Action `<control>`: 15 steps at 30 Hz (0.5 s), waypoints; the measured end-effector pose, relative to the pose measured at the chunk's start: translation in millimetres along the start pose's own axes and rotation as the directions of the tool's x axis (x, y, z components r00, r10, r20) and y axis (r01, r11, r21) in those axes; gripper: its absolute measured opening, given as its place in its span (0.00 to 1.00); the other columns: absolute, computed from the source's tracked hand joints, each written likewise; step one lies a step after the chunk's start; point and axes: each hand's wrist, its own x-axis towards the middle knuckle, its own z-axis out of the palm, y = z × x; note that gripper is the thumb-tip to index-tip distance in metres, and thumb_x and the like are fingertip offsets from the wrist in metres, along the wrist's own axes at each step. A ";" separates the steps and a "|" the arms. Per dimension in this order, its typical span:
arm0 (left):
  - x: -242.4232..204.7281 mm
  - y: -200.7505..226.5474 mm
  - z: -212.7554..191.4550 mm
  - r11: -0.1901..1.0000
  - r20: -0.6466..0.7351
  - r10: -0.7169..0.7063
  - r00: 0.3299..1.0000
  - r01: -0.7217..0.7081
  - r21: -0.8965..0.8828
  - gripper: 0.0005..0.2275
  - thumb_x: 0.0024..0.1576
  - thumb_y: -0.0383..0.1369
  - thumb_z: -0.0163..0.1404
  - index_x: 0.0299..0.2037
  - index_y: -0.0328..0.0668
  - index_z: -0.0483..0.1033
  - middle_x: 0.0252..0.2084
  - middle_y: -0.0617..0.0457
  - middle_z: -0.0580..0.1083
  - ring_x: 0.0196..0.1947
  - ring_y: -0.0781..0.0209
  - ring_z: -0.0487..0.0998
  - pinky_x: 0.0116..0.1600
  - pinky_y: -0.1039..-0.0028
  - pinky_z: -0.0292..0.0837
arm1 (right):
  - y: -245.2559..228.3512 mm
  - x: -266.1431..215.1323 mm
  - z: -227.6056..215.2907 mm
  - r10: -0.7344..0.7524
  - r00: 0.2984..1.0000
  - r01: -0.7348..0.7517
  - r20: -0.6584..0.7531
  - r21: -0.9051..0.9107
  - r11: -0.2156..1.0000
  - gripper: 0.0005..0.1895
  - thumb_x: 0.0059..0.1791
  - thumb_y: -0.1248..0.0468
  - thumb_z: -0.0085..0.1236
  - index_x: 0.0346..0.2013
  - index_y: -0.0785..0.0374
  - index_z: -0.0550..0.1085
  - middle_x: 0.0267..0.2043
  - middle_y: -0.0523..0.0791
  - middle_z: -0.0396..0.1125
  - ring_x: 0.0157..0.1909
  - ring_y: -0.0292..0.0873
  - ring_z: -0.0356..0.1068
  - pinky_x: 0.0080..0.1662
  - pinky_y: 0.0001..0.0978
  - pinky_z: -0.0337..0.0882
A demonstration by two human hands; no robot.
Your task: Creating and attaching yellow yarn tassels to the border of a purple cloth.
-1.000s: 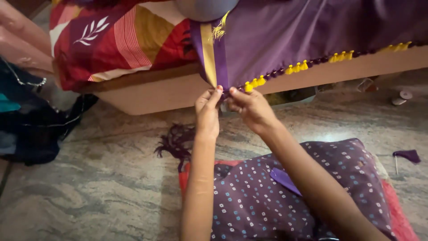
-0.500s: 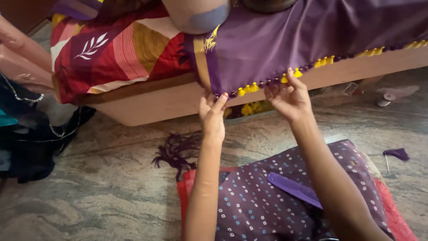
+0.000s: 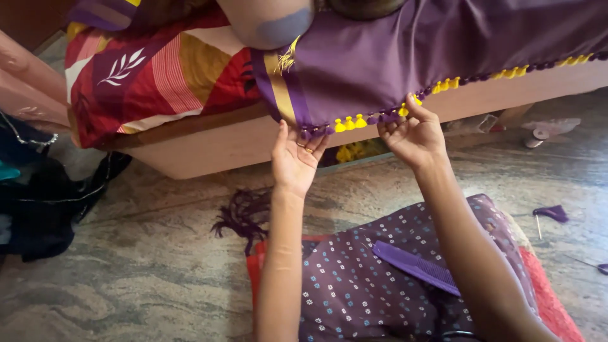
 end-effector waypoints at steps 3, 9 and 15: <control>6.6 3.5 -18.9 0.992 -0.121 -0.052 0.991 0.065 0.106 0.13 0.64 0.40 0.48 0.48 0.39 0.76 0.46 0.46 0.80 0.47 0.51 0.82 0.57 0.61 0.74 | -2.9 -6.0 5.8 -0.007 1.000 0.007 -0.015 -0.032 0.999 0.08 0.54 0.60 0.63 0.38 0.58 0.73 0.36 0.43 0.70 0.42 0.43 0.69 0.59 0.41 0.72; 7.8 9.0 -54.1 0.866 -0.023 0.114 0.993 -0.088 0.493 0.09 0.68 0.34 0.48 0.46 0.37 0.79 0.46 0.49 0.80 0.45 0.57 0.81 0.58 0.64 0.75 | -6.8 -7.6 8.0 -0.025 0.998 0.020 -0.053 -0.097 0.995 0.06 0.52 0.61 0.61 0.39 0.56 0.73 0.39 0.42 0.70 0.46 0.43 0.71 0.59 0.41 0.71; 8.3 6.7 -40.2 0.931 -0.124 0.062 0.990 -0.013 0.365 0.08 0.64 0.37 0.50 0.45 0.42 0.77 0.42 0.49 0.80 0.41 0.53 0.82 0.52 0.62 0.76 | -2.1 1.6 7.6 -0.027 0.998 0.021 -0.049 -0.117 0.993 0.08 0.52 0.58 0.62 0.41 0.56 0.74 0.40 0.41 0.71 0.46 0.42 0.70 0.58 0.41 0.70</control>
